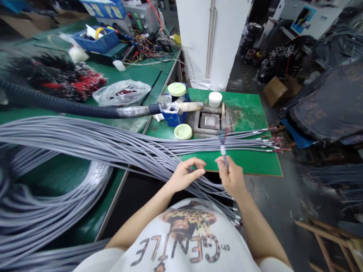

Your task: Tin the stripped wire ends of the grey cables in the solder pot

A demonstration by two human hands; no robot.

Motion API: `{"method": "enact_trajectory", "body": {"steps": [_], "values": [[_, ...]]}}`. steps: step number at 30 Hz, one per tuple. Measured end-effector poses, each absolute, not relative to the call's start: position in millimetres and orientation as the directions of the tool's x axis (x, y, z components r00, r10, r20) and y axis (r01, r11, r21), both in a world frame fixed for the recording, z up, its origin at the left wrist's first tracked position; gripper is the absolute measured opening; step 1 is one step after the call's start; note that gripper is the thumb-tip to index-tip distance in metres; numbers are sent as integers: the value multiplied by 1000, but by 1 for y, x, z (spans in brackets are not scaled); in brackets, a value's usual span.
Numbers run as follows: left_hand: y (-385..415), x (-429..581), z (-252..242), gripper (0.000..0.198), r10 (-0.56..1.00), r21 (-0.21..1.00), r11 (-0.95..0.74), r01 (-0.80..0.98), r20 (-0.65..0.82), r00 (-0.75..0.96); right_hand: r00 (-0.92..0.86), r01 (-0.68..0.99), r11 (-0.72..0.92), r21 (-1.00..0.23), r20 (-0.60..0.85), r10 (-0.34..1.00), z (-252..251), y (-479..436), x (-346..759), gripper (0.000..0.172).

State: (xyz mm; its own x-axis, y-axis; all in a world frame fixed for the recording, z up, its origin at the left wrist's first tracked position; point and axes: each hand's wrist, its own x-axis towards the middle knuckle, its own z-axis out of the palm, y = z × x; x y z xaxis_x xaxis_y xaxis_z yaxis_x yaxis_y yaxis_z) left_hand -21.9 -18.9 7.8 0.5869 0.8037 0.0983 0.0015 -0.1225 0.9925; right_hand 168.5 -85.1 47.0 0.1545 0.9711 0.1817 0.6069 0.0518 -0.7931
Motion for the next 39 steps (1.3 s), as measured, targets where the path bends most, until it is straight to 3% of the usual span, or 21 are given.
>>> {"method": "enact_trajectory", "body": {"steps": [3,7,11,17,25,31,39], "values": [[-17,-25,15,31,864,964,84,-251,55,500,-65,735,109,-669,91,994,41,-87,146,22],[-17,-24,21,25,895,890,237,-389,-44,444,-181,797,173,-579,44,983,37,-87,135,22],[-20,-17,23,30,884,870,295,-395,-92,457,-187,783,177,-596,46,981,44,-86,136,19],[-16,-4,26,29,859,810,367,-456,-108,500,-84,701,190,-687,185,979,50,-83,144,18],[-5,2,19,25,925,770,338,-541,-164,343,-41,664,119,-739,122,992,42,-82,147,19],[-11,4,21,21,988,879,55,-473,19,150,-2,691,86,-718,117,993,43,-80,145,20],[1,-6,32,27,962,889,131,-439,-7,273,-59,744,136,-654,139,989,47,-78,141,18]]}}
